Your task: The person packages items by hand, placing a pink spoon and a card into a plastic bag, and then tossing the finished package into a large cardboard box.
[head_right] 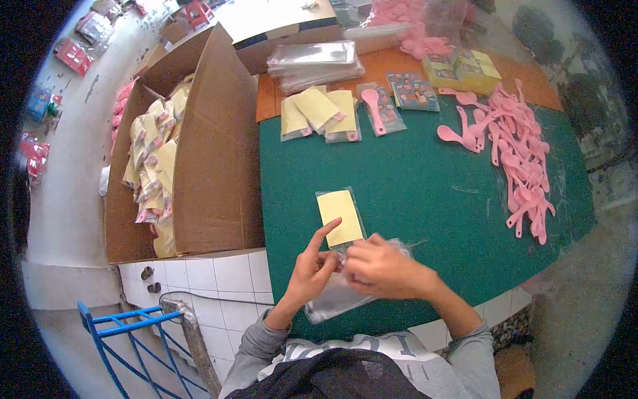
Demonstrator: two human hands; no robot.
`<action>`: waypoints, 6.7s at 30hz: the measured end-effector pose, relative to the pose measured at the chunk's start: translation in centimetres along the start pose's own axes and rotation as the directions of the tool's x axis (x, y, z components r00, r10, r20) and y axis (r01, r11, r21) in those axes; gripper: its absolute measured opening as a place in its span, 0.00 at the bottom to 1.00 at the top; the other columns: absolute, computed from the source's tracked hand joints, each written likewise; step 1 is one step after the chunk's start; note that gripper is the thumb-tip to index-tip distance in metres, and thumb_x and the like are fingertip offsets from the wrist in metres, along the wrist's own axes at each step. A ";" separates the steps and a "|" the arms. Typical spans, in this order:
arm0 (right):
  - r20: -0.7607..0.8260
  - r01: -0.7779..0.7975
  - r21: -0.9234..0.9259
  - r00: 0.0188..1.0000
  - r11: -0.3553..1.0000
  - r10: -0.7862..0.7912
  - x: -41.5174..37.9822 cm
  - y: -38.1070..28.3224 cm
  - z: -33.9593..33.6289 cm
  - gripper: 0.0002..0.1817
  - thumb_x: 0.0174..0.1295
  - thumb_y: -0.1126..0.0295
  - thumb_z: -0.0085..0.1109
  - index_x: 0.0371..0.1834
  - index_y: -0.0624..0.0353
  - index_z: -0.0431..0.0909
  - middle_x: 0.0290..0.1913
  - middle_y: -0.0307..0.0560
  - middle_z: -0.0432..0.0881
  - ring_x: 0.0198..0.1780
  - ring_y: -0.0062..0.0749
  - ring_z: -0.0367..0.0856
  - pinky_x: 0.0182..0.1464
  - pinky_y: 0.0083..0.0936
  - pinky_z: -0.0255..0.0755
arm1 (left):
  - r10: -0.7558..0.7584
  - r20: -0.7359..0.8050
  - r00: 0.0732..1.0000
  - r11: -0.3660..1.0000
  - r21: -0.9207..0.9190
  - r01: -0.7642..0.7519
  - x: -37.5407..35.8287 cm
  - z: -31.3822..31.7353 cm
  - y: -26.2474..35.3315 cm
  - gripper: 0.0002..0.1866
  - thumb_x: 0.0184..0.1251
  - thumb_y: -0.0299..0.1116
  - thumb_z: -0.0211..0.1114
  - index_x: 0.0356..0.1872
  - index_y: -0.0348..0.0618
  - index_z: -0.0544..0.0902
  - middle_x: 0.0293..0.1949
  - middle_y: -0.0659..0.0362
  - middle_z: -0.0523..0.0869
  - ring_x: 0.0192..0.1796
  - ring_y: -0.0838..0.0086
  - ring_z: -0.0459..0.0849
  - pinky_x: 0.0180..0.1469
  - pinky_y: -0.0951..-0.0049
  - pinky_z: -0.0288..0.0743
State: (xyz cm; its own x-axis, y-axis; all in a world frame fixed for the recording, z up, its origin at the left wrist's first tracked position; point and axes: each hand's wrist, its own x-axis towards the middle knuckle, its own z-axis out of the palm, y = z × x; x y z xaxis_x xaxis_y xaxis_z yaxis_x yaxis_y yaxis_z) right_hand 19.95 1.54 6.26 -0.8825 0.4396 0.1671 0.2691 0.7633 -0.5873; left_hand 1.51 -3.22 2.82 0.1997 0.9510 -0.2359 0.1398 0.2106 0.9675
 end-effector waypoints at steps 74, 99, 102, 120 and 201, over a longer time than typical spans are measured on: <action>-0.171 -0.391 0.849 0.435 0.356 0.884 -1.8 -2.2 5.4 0.11 0.61 0.78 0.56 0.46 0.66 0.71 0.30 0.47 0.81 0.29 0.25 0.82 0.31 0.20 0.78 | -0.037 -0.359 0.932 0.995 -0.101 0.001 -2.6 1.5 -2.4 0.12 0.59 0.23 0.65 0.44 0.35 0.75 0.36 0.58 0.80 0.36 0.82 0.80 0.34 0.83 0.77; -0.487 -0.720 -0.266 0.674 0.641 0.555 -11.4 19.3 -8.0 0.11 0.58 0.78 0.53 0.45 0.66 0.73 0.41 0.56 0.73 0.45 0.48 0.72 0.48 0.35 0.67 | 0.334 0.169 0.927 0.707 0.605 -0.365 2.2 2.4 -0.8 0.17 0.53 0.34 0.69 0.42 0.40 0.77 0.36 0.52 0.75 0.39 0.60 0.79 0.39 0.61 0.74; -0.507 -0.704 -0.253 0.680 0.663 0.529 -10.7 16.3 -7.8 0.09 0.58 0.78 0.53 0.42 0.66 0.73 0.39 0.55 0.73 0.43 0.48 0.73 0.46 0.35 0.68 | 0.355 0.177 0.918 0.746 0.538 -0.393 2.7 2.1 -1.4 0.14 0.55 0.30 0.68 0.41 0.40 0.77 0.34 0.53 0.77 0.36 0.62 0.81 0.37 0.64 0.76; -0.397 -0.522 0.460 0.603 0.718 0.692 -4.4 0.9 -4.1 0.05 0.60 0.78 0.55 0.38 0.63 0.78 0.32 0.45 0.81 0.32 0.24 0.81 0.33 0.21 0.74 | 0.021 0.057 0.998 0.991 -0.130 -0.013 2.5 -0.4 -0.2 0.12 0.59 0.24 0.65 0.44 0.33 0.77 0.37 0.52 0.86 0.41 0.74 0.86 0.45 0.75 0.80; 0.021 -0.276 -0.181 0.958 0.944 0.285 2.3 3.5 -7.8 0.11 0.55 0.68 0.57 0.38 0.61 0.73 0.32 0.52 0.77 0.38 0.52 0.79 0.42 0.39 0.74 | 0.399 -0.039 0.916 0.864 0.351 -0.361 5.3 -0.8 3.9 0.21 0.67 0.35 0.58 0.60 0.41 0.72 0.25 0.49 0.83 0.26 0.75 0.82 0.32 0.73 0.75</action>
State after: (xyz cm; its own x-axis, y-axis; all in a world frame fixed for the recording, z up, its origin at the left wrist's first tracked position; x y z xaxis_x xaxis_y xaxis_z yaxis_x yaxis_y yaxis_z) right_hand 21.85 8.90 10.76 -0.7774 0.6285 -0.0241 0.5677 0.6847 -0.4571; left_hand 2.31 2.80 5.41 0.2009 0.9642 0.1730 0.3887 -0.2406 0.8894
